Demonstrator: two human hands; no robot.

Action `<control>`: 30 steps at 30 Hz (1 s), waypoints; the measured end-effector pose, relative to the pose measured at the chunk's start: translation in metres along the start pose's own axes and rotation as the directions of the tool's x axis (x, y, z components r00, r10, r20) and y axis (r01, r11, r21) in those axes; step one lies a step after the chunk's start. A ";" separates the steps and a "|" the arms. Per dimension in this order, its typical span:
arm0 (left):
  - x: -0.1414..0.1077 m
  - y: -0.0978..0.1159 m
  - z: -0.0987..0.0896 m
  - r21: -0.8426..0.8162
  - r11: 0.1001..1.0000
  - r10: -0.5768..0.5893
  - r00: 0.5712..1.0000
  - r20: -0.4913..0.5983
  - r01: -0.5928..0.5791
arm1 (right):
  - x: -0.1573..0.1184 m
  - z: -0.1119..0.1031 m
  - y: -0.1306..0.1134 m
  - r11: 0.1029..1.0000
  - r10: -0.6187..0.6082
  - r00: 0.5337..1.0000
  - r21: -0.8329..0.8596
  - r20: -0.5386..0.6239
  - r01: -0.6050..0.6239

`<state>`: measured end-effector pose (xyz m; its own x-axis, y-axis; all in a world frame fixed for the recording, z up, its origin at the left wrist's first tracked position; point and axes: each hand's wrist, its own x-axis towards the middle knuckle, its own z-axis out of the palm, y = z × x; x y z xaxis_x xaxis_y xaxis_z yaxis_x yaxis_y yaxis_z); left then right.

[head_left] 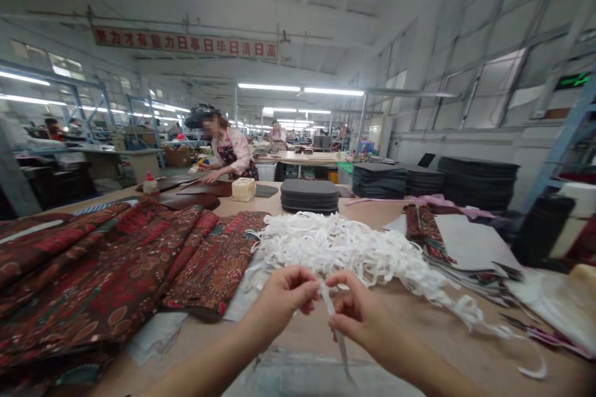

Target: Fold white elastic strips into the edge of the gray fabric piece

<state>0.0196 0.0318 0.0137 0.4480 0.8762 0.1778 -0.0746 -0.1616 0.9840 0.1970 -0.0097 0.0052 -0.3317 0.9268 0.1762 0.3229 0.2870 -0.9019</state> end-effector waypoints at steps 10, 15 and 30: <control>-0.033 -0.014 0.030 -0.223 0.948 -0.164 0.949 0.269 0.227 | 0.003 -0.004 -0.016 0.993 -0.013 0.960 0.107 -0.279 0.044; -0.040 -0.012 -0.005 -0.095 0.941 -0.308 0.938 0.160 0.325 | -0.015 -0.039 0.003 0.975 0.072 0.851 0.218 -0.521 0.051; -0.086 -0.060 -0.075 0.580 0.736 -0.392 0.918 -0.054 0.348 | -0.114 -0.081 0.123 0.808 0.305 0.774 -0.279 -0.556 -0.519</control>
<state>-0.0808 0.0005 -0.0605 0.3923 0.8927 -0.2219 0.6181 -0.0772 0.7823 0.3464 -0.0608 -0.0938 0.3344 0.9390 0.0807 0.6803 -0.1812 -0.7101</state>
